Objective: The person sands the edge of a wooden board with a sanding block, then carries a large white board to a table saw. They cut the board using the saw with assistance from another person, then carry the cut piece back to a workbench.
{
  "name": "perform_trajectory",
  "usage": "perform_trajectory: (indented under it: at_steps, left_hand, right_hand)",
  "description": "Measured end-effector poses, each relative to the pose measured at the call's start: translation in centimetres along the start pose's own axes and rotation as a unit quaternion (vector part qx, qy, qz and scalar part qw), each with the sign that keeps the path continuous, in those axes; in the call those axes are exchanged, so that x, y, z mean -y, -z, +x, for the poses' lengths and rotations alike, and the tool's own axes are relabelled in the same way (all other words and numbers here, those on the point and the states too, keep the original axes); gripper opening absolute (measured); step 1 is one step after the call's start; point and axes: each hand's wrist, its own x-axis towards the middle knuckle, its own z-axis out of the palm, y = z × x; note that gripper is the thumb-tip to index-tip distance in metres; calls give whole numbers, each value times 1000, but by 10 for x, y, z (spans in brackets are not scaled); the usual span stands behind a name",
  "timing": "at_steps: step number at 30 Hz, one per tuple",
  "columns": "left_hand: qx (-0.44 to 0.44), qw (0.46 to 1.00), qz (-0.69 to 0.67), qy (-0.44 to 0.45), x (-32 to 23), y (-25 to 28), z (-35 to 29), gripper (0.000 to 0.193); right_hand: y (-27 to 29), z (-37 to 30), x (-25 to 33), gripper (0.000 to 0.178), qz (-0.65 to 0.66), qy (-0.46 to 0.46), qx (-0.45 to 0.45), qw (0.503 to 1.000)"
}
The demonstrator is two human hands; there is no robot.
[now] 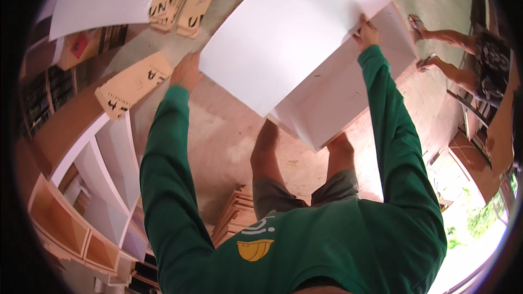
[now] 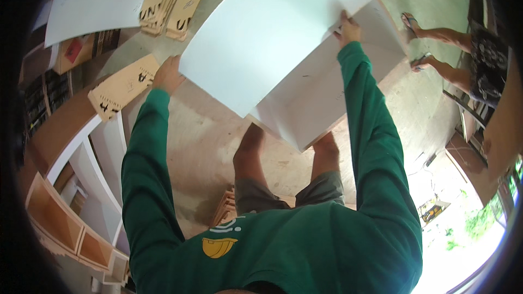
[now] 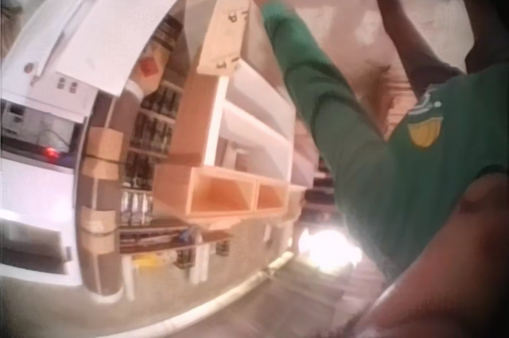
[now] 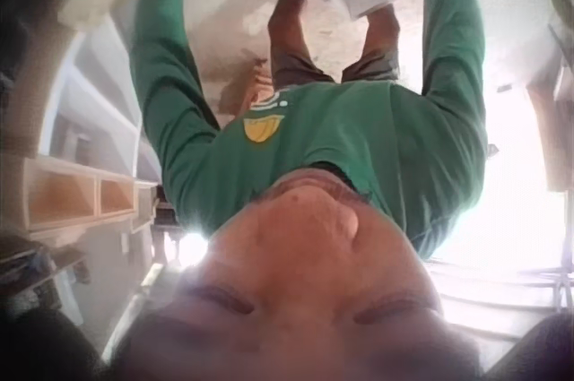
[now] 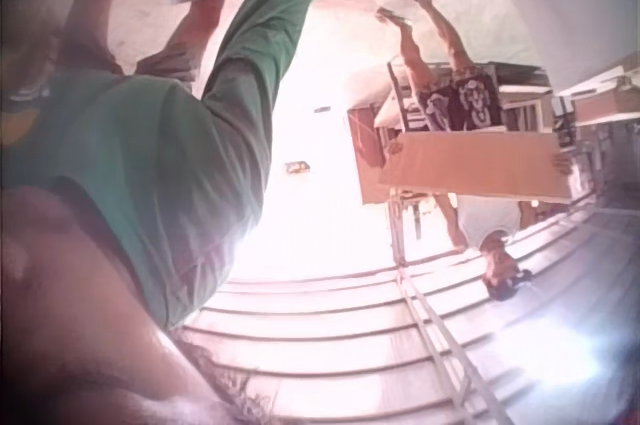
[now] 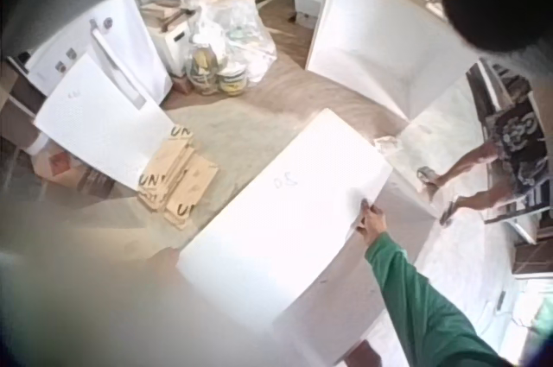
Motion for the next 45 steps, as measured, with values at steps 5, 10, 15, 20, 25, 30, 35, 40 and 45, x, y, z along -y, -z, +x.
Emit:
perform_trajectory:
  at_steps: [5,10,15,20,25,30,35,40,45]
  left_hand:
    - [-75,990,-76,95,-24,-8,-9,46]
    - [-125,947,-190,228,-45,-36,-15,52]
    - [21,943,20,331,-43,-33,-16,76]
    - [-110,920,18,376,-117,-9,8,87]
    - [-116,944,-184,248,-277,-15,13,82]
    - [-7,889,-441,126,-450,0,-18,80]
    - [-11,869,-489,75,-529,74,-27,73]
    - [-87,868,-488,-25,-553,151,25,61]
    - [-102,881,-460,-43,-561,204,81,52]
  right_hand:
    - [-4,-22,-32,33,35,25,-1,999]
    - [-53,-122,-108,54,-147,64,-72,984]
    - [-46,-222,-120,65,-209,-60,120,969]
    - [129,-282,32,49,-31,116,25,992]
    - [350,-320,229,26,-133,455,-276,836]
    - [478,-222,371,46,-264,476,-480,688]
    - [577,-90,377,102,-99,141,-503,847]
    - [590,-4,307,104,-45,165,-349,922]
    - [547,-15,282,57,57,277,-249,926]
